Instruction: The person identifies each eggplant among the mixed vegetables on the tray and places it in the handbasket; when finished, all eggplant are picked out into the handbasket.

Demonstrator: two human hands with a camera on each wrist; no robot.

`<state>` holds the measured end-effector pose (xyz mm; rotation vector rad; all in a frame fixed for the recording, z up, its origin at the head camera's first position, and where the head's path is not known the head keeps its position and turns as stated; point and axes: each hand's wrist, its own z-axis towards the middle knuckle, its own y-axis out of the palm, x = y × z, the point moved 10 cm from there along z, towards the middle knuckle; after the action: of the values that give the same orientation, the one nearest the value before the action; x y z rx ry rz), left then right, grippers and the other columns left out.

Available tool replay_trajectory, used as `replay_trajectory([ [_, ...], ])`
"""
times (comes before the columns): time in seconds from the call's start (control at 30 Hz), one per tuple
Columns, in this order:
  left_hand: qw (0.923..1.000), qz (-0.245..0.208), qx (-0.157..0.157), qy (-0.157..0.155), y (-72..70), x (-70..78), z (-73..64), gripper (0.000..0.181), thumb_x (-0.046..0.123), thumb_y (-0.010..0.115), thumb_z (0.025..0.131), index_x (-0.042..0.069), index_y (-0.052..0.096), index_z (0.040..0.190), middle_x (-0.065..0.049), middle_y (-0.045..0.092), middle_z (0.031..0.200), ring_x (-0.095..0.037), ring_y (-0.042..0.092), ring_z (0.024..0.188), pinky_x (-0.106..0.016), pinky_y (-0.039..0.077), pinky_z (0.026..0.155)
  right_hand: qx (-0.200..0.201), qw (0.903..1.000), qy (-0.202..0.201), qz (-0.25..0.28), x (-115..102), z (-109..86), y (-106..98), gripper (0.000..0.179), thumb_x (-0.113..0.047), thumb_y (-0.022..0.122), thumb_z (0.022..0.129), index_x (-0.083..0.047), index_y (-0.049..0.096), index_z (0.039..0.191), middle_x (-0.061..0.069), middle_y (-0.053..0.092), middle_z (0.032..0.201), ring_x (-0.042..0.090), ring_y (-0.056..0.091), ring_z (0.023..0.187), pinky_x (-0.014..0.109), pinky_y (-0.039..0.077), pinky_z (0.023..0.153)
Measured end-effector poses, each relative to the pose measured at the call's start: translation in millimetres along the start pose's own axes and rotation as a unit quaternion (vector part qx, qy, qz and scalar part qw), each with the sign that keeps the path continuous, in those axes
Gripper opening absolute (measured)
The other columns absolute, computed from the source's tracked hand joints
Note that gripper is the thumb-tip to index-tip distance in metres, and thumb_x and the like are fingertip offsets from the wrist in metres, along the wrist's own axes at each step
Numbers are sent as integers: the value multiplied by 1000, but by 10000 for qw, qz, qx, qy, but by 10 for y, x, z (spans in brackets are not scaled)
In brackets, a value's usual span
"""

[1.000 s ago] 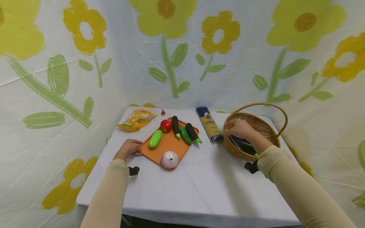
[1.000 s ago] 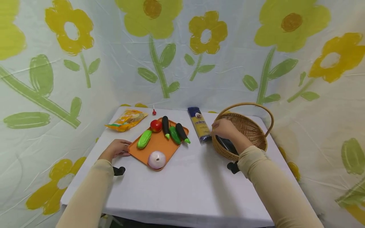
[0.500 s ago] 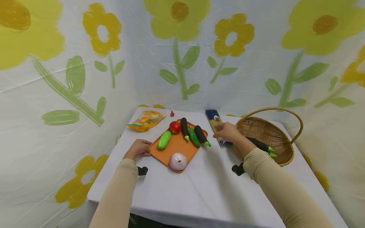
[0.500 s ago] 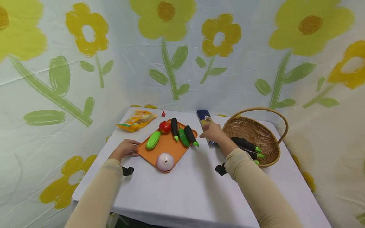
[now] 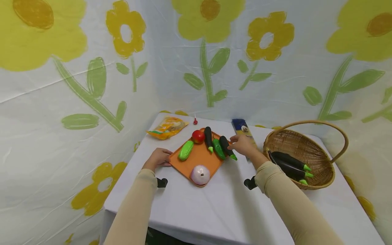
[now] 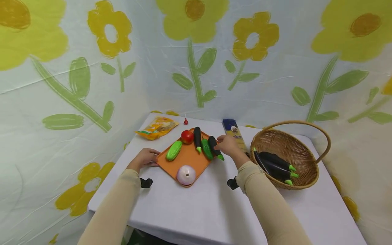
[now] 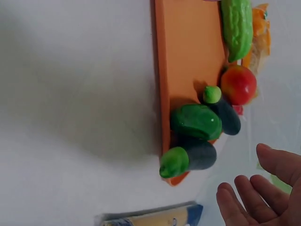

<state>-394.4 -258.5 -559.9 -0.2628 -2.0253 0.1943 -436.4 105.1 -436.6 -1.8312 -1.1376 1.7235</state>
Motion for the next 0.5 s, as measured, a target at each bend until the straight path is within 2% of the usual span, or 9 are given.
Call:
replay_trajectory([
  [0.3, 10000, 36, 50, -4, 14, 13, 29, 44, -12, 57, 87, -5, 65, 129, -24, 62, 116, -22, 67, 75, -34, 64, 69, 10, 9999, 136, -15, 118, 241, 152, 57, -14, 72, 91, 9, 54, 140, 26, 57, 138, 41, 54, 124, 50, 50, 103],
  [0.5, 9998, 20, 200, -66, -28, -10, 46, 43, -13, 57, 87, -3, 67, 128, -24, 62, 119, -23, 68, 76, -33, 64, 67, -69, 9999, 147, 7, 128, 400, 226, 58, -13, 73, 90, 9, 54, 140, 27, 57, 138, 42, 54, 124, 50, 50, 104],
])
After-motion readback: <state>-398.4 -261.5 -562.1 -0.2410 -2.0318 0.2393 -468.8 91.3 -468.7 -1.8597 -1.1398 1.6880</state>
